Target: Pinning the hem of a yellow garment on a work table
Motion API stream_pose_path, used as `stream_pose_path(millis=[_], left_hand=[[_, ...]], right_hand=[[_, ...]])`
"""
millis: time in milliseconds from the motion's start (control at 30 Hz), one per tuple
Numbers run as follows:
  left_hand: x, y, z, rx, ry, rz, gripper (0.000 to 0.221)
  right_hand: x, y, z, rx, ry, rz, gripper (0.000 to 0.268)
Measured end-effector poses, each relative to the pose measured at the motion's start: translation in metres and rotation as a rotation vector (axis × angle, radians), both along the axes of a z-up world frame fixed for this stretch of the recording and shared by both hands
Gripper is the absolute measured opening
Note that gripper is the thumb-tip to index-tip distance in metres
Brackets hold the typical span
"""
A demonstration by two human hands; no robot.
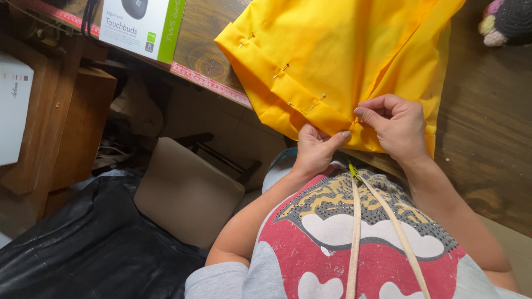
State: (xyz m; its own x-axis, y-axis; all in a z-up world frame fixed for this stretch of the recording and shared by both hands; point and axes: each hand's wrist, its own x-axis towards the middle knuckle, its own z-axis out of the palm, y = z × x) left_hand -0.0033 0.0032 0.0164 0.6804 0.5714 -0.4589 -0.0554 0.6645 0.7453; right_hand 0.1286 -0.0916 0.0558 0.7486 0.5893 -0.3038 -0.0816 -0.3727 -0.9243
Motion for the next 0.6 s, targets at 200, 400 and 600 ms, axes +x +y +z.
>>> stream_pose_path(millis=[200,400,600], left_hand=[[-0.001,0.0,-0.008,0.04,0.011,-0.014,0.025],[0.002,0.006,0.009,0.045,0.058,-0.024,0.018],[0.004,0.003,-0.006,0.028,0.075,0.001,0.02]], right_hand=[[-0.001,-0.002,-0.004,-0.018,-0.029,0.015,0.013],[0.001,-0.006,-0.016,-0.071,-0.044,0.054,0.013],[-0.004,-0.006,-0.013,-0.064,-0.072,0.077,0.009]])
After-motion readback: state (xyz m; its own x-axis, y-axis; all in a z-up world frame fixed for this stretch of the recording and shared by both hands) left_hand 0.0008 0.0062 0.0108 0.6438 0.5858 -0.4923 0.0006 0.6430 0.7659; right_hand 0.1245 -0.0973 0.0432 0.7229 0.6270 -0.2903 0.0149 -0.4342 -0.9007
